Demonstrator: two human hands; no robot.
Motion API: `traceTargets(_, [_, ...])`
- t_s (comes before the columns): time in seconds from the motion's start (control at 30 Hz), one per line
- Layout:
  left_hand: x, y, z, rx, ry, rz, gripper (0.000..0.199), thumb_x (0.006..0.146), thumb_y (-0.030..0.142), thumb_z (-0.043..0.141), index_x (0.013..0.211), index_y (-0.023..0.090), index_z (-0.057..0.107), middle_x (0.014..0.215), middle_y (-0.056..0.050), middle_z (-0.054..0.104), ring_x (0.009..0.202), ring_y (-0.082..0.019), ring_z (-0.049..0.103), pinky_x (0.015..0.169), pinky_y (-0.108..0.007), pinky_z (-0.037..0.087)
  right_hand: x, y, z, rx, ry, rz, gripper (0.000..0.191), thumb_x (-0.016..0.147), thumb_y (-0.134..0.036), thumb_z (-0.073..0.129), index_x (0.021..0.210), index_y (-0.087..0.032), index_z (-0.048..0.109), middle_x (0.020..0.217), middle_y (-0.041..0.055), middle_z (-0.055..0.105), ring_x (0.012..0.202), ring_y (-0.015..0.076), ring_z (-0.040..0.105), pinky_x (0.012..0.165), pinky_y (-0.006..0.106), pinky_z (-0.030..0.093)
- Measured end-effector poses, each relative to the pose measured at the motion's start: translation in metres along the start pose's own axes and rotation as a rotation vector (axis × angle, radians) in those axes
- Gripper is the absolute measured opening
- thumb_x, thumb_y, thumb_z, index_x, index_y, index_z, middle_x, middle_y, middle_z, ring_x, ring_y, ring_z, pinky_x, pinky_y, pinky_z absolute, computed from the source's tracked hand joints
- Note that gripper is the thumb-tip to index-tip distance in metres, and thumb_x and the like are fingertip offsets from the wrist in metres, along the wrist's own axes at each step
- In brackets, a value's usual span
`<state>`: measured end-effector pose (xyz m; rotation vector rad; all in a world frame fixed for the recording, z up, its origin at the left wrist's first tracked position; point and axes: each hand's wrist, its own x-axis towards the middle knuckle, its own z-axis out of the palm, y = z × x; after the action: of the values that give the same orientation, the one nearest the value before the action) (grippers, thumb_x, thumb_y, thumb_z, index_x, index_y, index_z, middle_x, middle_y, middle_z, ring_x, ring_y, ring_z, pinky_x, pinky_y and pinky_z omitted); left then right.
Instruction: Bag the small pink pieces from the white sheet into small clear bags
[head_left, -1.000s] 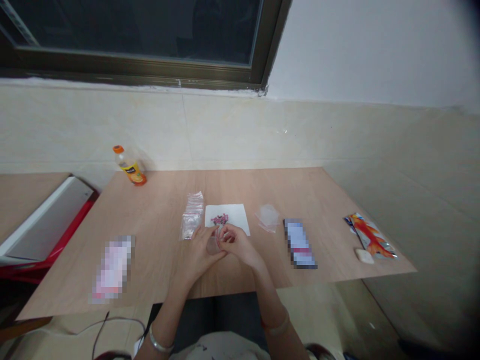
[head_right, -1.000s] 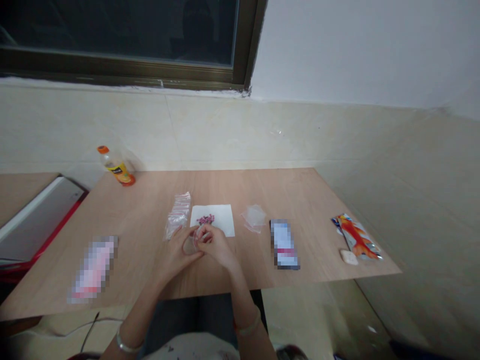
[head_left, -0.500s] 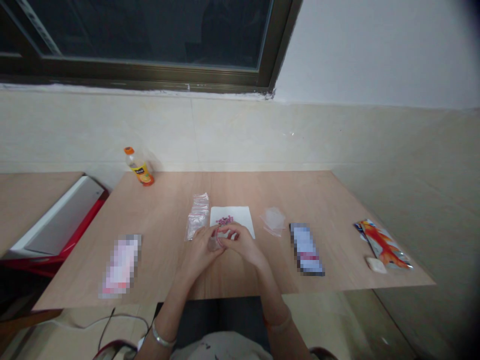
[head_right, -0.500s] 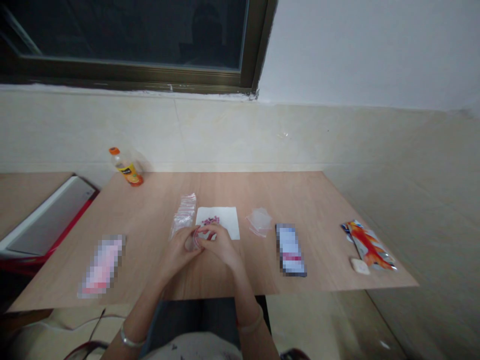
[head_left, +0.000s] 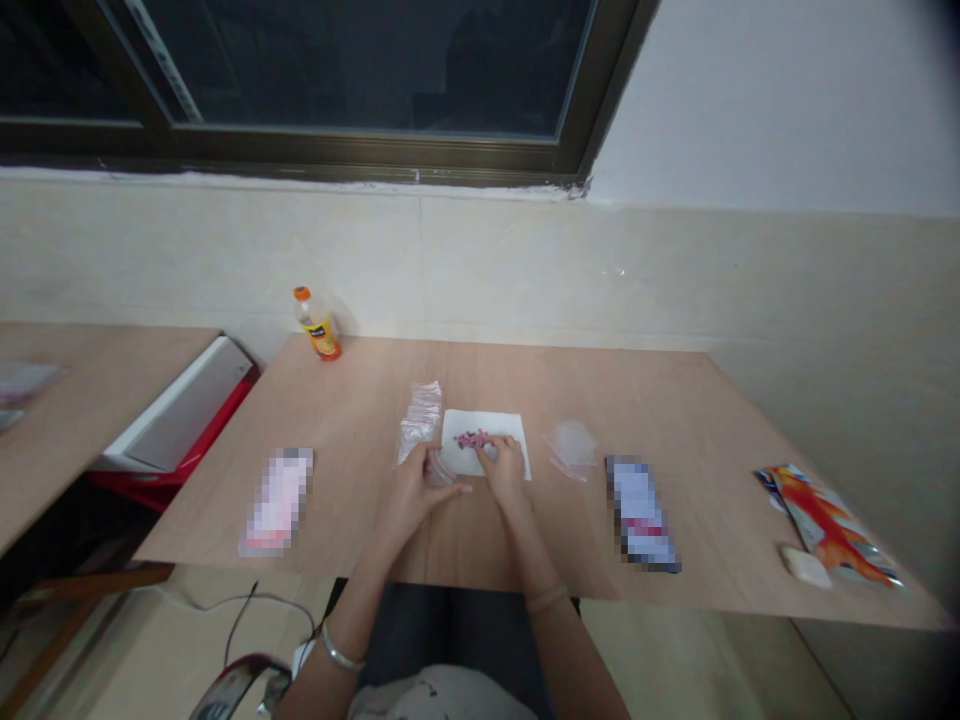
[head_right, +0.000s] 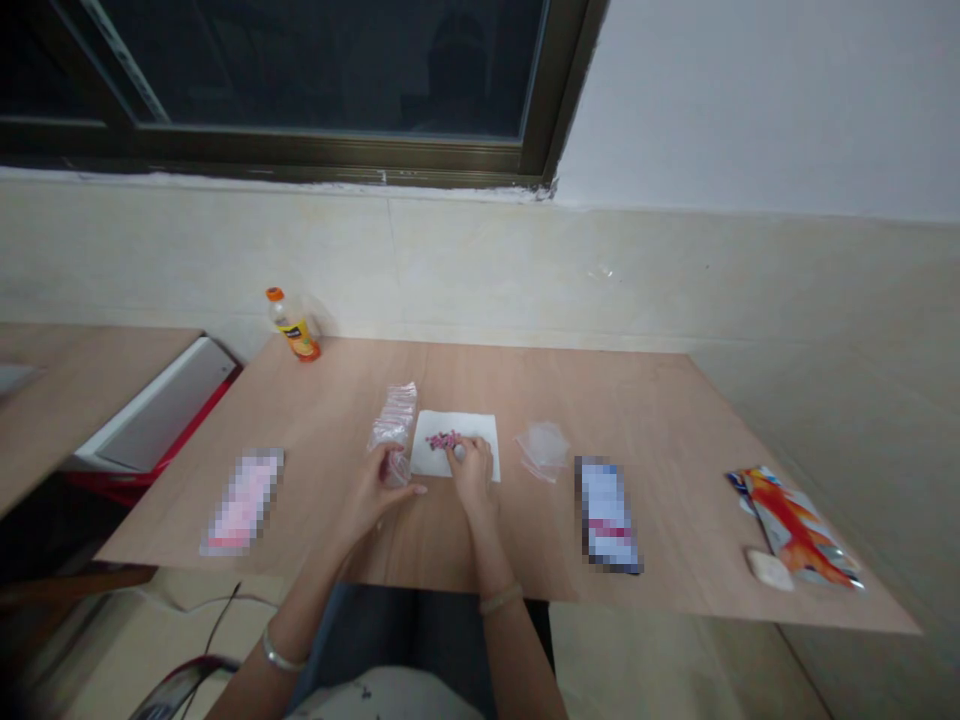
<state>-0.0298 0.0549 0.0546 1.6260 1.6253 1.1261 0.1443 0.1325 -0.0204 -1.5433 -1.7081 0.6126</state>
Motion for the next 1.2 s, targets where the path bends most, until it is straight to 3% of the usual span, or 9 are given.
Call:
traceTargets(0.23, [-0.005,0.009,0.002,-0.016,-0.037,0.045,0.056,0.068,0.042,0.073,0.113,0.019,0.048,0.102,-0.005,0.059,0.092,-0.021,0.059,0.080,-0.034,0.047,-0.007,-0.010,0.003,-0.135,-0.003,-0.040,0.015,0.081,-0.024,0.056,0.079,-0.018,0.070,0.084,0.0089,0.063,0.086,0.0222,0.055,0.078,0.033,0.041])
traceTargets(0.43, [-0.001,0.015,-0.002,0.049,-0.045,0.131,0.054,0.069,0.042,0.072,0.113,0.019,0.051,0.104,-0.007,0.061,0.092,-0.022,0.059,0.082,-0.036,0.047,-0.011,-0.018,-0.002,0.046,0.055,-0.010,0.014,0.081,-0.026,0.056,0.078,-0.020,0.069,0.082,0.0075,0.064,0.084,0.0213,0.055,0.079,0.034,0.042])
traceTargets(0.63, [0.005,0.009,-0.005,0.205,-0.016,0.196,0.066,0.064,0.045,0.076,0.122,0.026,0.052,0.118,-0.008,0.060,0.113,-0.028,0.054,0.097,-0.044,0.037,-0.016,-0.062,-0.031,0.416,0.134,-0.011,0.015,0.079,-0.034,0.060,0.082,-0.021,0.068,0.085,0.0057,0.066,0.085,0.0200,0.058,0.070,0.031,0.044])
traceTargets(0.87, [0.009,0.005,-0.001,0.124,-0.031,0.220,0.071,0.064,0.041,0.077,0.127,0.026,0.049,0.121,-0.010,0.062,0.112,-0.027,0.057,0.099,-0.047,0.036,-0.022,-0.106,-0.067,0.467,0.064,-0.203,0.007,0.077,-0.029,0.067,0.081,-0.027,0.072,0.089,0.0048,0.061,0.091,0.0195,0.056,0.082,0.034,0.045])
traceTargets(1.0, [0.010,0.005,0.002,0.045,-0.001,0.199,0.066,0.066,0.038,0.077,0.124,0.023,0.051,0.121,-0.011,0.062,0.112,-0.027,0.057,0.099,-0.046,0.038,-0.020,-0.107,-0.069,0.474,-0.013,-0.247,0.011,0.079,-0.030,0.065,0.086,-0.027,0.073,0.094,0.0053,0.061,0.093,0.0192,0.055,0.084,0.034,0.045])
traceTargets(1.2, [0.015,-0.001,0.003,-0.007,0.035,0.144,0.065,0.062,0.038,0.079,0.119,0.023,0.052,0.117,-0.010,0.063,0.111,-0.027,0.057,0.097,-0.046,0.041,0.000,-0.069,-0.053,0.421,0.094,0.015,0.022,0.081,-0.036,0.056,0.089,-0.022,0.070,0.090,0.0065,0.064,0.082,0.0182,0.056,0.071,0.031,0.044])
